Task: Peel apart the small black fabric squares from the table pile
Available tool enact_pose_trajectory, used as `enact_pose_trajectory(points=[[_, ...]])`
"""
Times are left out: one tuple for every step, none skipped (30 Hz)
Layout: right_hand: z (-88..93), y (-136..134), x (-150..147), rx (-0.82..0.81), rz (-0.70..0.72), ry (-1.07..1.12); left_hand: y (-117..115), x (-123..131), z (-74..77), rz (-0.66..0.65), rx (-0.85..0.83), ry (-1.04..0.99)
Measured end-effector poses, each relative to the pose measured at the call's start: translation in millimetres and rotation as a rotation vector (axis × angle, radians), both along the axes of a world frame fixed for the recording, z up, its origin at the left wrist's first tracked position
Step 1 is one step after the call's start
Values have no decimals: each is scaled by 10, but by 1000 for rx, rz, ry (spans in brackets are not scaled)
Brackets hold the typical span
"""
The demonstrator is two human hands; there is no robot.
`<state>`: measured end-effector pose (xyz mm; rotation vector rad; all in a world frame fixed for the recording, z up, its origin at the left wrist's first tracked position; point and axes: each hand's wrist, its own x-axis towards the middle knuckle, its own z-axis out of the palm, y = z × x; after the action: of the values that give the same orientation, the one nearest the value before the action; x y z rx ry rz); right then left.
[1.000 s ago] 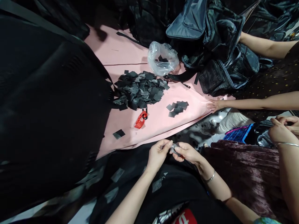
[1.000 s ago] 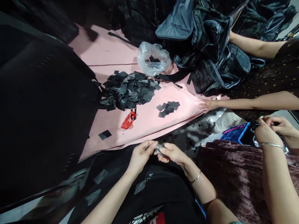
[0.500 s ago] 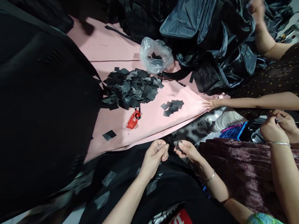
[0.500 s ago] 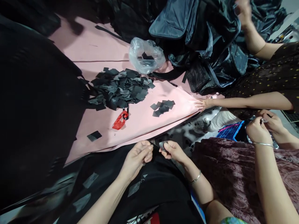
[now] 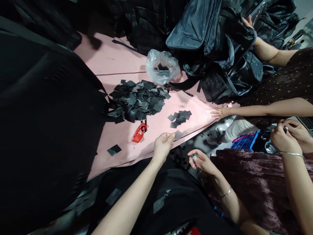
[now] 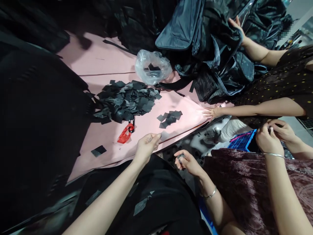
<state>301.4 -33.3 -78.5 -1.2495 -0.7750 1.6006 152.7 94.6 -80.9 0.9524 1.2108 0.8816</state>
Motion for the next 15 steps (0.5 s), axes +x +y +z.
enact_pose_trajectory(points=[[27,-11,1,2,-10,35,117,65,-9,9,8,14],[56,-19,-7,-7,-15,66,229,121,-23,18,15,36],[83,-23,-23,-23,-22,89,331,163,-42,27,18,60],[102,-21,-42,-40,-32,100,421,188,-61,37,19,87],[109,-14,-60,-58,-44,102,493,194,-80,45,18,115],[102,-1,-77,-71,-58,97,542,182,-95,51,17,142],[79,17,-89,-81,-81,87,563,153,-103,55,16,166],[41,39,-98,-85,-111,70,552,111,-103,54,17,187],[-7,64,-104,-87,-143,49,508,61,-94,49,19,202],[-60,91,-110,-90,-168,28,431,8,-79,40,24,213],[-113,118,-119,-97,-182,11,325,-44,-60,6,32,212],[-159,145,-132,-109,-180,1,200,-95,-44,-36,40,206],[-194,171,-151,-124,-156,1,63,-142,-34,-112,48,188],[-215,197,-176,-139,-111,13,-74,-186,-33,-282,53,137],[-221,221,-205,-150,-54,31,-201,-228,-43,-442,56,84]])
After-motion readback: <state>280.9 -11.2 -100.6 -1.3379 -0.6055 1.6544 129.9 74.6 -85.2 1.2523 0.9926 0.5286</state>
